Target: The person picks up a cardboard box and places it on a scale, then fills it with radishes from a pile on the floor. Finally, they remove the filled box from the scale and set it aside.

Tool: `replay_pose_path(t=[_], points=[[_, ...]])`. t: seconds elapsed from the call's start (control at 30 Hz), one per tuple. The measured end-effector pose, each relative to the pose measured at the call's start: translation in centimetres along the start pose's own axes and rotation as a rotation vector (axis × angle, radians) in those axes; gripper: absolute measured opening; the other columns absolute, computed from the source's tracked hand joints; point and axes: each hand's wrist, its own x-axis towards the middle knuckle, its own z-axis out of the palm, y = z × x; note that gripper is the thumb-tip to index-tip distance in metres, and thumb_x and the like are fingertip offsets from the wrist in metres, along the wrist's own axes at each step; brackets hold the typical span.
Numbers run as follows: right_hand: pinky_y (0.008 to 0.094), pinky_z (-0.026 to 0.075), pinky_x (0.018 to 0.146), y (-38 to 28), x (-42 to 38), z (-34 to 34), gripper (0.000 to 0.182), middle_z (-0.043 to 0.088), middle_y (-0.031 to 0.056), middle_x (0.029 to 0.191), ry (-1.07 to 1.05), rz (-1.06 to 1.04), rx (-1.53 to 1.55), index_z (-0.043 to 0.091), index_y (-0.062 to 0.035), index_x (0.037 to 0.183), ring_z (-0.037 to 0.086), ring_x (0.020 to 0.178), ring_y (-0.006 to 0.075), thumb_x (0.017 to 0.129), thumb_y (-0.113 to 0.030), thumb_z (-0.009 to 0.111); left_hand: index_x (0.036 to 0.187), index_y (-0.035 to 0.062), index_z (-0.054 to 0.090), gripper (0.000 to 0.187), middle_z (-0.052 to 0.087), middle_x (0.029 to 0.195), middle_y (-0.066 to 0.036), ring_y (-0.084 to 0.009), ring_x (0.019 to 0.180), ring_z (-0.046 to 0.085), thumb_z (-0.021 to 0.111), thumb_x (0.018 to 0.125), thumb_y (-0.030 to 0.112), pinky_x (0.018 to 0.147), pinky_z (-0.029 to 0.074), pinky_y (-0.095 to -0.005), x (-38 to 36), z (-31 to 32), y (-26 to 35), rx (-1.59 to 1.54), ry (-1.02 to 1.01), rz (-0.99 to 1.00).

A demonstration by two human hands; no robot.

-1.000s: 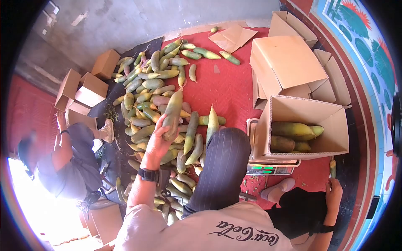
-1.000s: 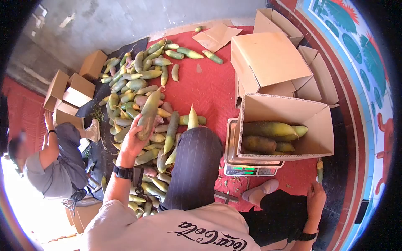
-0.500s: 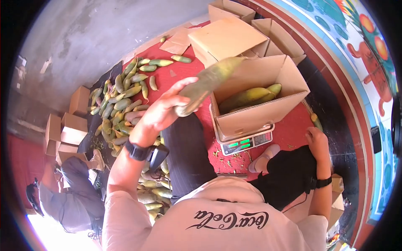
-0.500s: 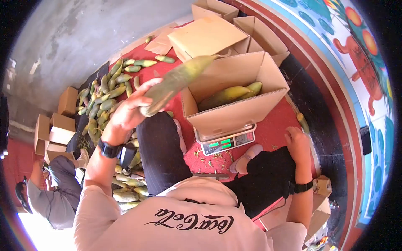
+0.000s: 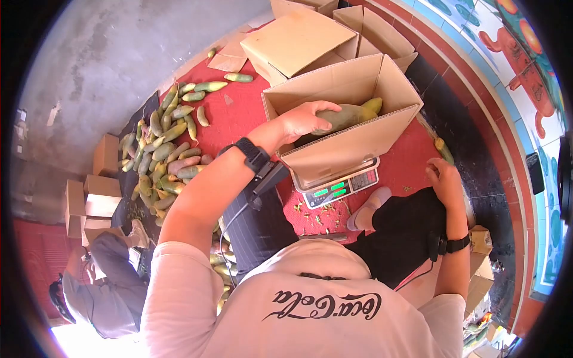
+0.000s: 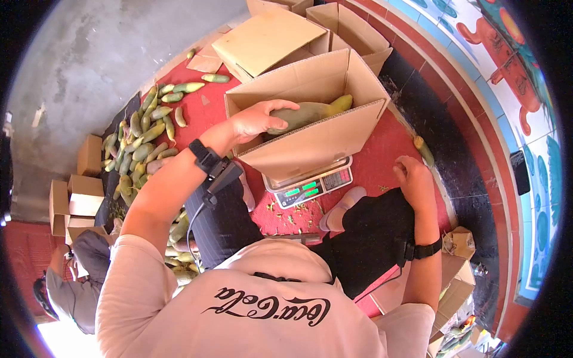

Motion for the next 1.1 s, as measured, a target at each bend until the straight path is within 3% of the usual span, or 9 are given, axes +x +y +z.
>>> replay_pose_path(t=[0.1, 0.37, 0.53, 0.67, 0.73, 0.87, 0.93, 1.0, 1.1], points=[[0.0375, 0.048, 0.068, 0.4, 0.0, 0.2, 0.016, 0.062, 0.0178, 0.082, 0.009, -0.004, 0.003, 0.061, 0.0003, 0.09, 0.062, 0.078, 0.0321, 0.075, -0.007, 0.063, 0.124, 0.0046, 0.05, 0.047, 0.047, 0.127, -0.012, -0.0166, 0.113, 0.045, 0.056, 0.078, 0.006, 0.093, 0.038, -0.0277, 0.7, 0.1, -0.8, 0.055, 0.001, -0.122], [0.0362, 0.048, 0.068, 0.4, 0.1, 0.0, 0.019, 0.063, 0.0182, 0.086, -0.034, 0.0, 0.0, 0.061, 0.0007, 0.094, 0.063, 0.078, 0.032, 0.077, -0.007, 0.062, 0.12, 0.0005, 0.051, 0.033, 0.055, 0.12, -0.012, -0.0186, 0.11, 0.055, 0.049, 0.089, 0.01, 0.094, 0.041, -0.032, -5.9, -1.5, 0.6, -0.089, 0.146, 0.177], [0.0356, 0.048, 0.069, 1.1, 0.1, 0.3, 0.019, 0.063, 0.0191, 0.087, -0.064, -0.028, -0.047, 0.06, 0.0009, 0.097, 0.063, 0.078, 0.032, 0.08, -0.008, 0.061, 0.116, 0.0003, 0.054, 0.027, 0.06, 0.114, -0.011, -0.0187, 0.104, 0.058, 0.048, 0.092, 0.011, 0.091, 0.045, -0.0307, -15.5, -4.6, -0.1, -0.125, 0.465, 0.168], [0.0352, 0.048, 0.069, 0.9, 0.1, 0.4, 0.019, 0.063, 0.0196, 0.087, -0.099, -0.059, -0.107, 0.06, 0.0013, 0.098, 0.063, 0.079, 0.0328, 0.081, -0.007, 0.06, 0.114, 0.0041, 0.057, 0.027, 0.06, 0.114, -0.008, -0.0166, 0.1, 0.059, 0.045, 0.092, 0.015, 0.088, 0.044, -0.0277, -22.7, -9.3, -8.0, -0.089, 0.74, -0.039], [0.0359, 0.048, 0.068, 0.5, 0.1, 0.5, 0.019, 0.062, 0.0204, 0.087, -0.09, -0.09, -0.17, 0.059, 0.002, 0.098, 0.062, 0.078, 0.0338, 0.081, -0.007, 0.06, 0.117, 0.003, 0.055, 0.03, 0.063, 0.102, -0.005, -0.0123, 0.085, 0.059, 0.049, 0.091, 0.017, 0.069, 0.045, -0.0213, -25.8, -11.1, -16.0, -0.076, 0.822, -0.186], [0.0367, 0.048, 0.069, 0.1, 0.7, 0.8, 0.018, 0.061, 0.0206, 0.087, -0.116, -0.088, -0.187, 0.059, 0.002, 0.097, 0.062, 0.079, 0.0349, 0.082, -0.008, 0.06, 0.11, 0.0059, 0.059, 0.027, 0.064, 0.092, -0.003, -0.0175, 0.079, 0.06, 0.055, 0.085, 0.016, 0.068, 0.048, -0.0312, -29.5, -8.4, -28.4, -0.335, 0.978, -0.51], [0.0373, 0.048, 0.069, 0.3, 0.9, 1.0, 0.019, 0.061, 0.0209, 0.087, -0.128, -0.077, -0.22, 0.06, 0.0019, 0.097, 0.062, 0.079, 0.0357, 0.083, -0.01, 0.059, 0.108, 0.0069, 0.06, 0.029, 0.064, 0.098, -0.007, -0.0254, 0.087, 0.062, 0.058, 0.08, 0.014, 0.074, 0.05, -0.0381, -31.1, -8.2, -38.5, 1.144, 0.267, -0.294], [0.0375, 0.048, 0.069, -0.1, 1.1, 1.1, 0.019, 0.061, 0.021, 0.087, -0.141, -0.077, -0.245, 0.06, 0.0018, 0.097, 0.062, 0.08, 0.0356, 0.083, -0.01, 0.059, 0.114, 0.0072, 0.057, 0.038, 0.063, 0.106, -0.009, -0.0323, 0.1, 0.059, 0.06, 0.076, 0.014, 0.083, 0.049, -0.0383, -28.9, -5.5, -39.9, 0.605, 0.127, -0.741], [0.0378, 0.048, 0.069, -0.3, 1.6, 1.3, 0.019, 0.061, 0.0212, 0.086, -0.164, -0.077, -0.283, 0.06, 0.0016, 0.097, 0.062, 0.08, 0.0354, 0.083, -0.011, 0.058, 0.121, 0.0084, 0.052, 0.049, 0.056, 0.119, -0.01, -0.0328, 0.112, 0.053, 0.062, 0.074, 0.018, 0.09, 0.046, -0.0356, -26.4, -2.1, -44.0, 0.996, -0.105, -0.789]])
